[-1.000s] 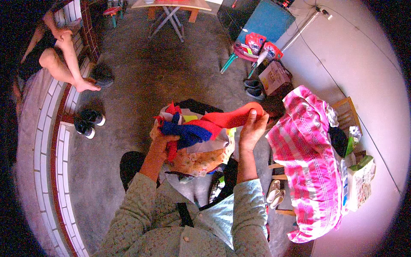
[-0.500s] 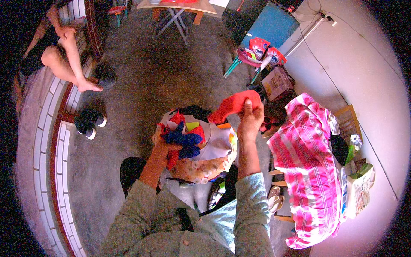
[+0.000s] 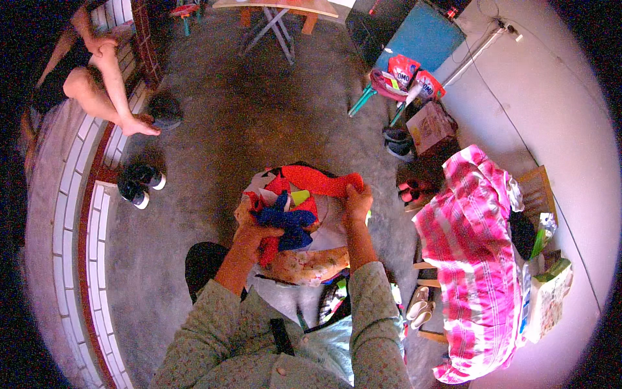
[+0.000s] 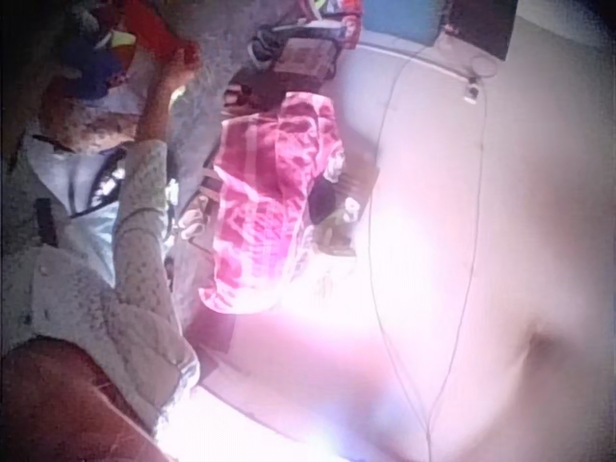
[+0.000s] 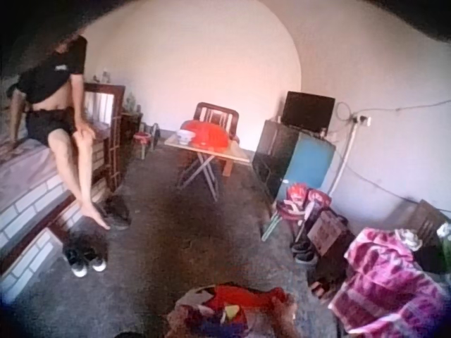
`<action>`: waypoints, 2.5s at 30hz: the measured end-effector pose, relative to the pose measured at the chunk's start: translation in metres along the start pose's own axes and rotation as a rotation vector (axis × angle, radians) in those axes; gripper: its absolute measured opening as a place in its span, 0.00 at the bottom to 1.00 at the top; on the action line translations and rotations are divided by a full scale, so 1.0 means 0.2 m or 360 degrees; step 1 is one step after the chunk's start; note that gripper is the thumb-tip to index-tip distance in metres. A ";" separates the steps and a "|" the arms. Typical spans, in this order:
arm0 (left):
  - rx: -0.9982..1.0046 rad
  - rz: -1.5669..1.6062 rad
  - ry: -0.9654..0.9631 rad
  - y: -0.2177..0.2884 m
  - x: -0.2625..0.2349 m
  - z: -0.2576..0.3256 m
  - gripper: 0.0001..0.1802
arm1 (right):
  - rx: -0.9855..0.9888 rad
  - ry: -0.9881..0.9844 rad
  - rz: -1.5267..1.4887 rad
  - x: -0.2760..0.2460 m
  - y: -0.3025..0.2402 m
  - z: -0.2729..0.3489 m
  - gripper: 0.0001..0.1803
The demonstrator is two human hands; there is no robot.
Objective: The person sits on the floor and folds various colorful fabric pieces by hand. They pick up individual items, smooth them out, and fold them into smaller stacks, handling them one at a time.
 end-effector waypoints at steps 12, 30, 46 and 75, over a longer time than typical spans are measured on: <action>-0.0010 0.0037 -0.0040 -0.02 0.00 -0.01 0.24 | -0.0583 0.0297 0.1539 -0.17 -0.44 0.27 0.23; 0.0087 0.0070 -0.0131 -0.01 0.04 0.00 0.25 | -0.1052 -0.0874 0.1910 0.07 -0.19 0.31 0.37; -0.0087 0.0136 -0.0287 -0.10 0.05 0.00 0.25 | -0.1659 -0.0915 0.1223 0.13 -0.68 0.99 0.46; 0.0237 0.0096 -0.0385 0.04 0.09 0.00 0.27 | 0.0578 -0.0568 -0.1637 -0.01 -0.21 0.83 0.29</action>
Point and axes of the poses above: each hand's wrist, its own z-axis away from the middle knuckle, its own x-axis out of the palm, y = z × x, the point moved 7 cm from there along -z, towards the middle knuckle, and after that the axes turned 7 degrees about z, right-handed, at the moved point
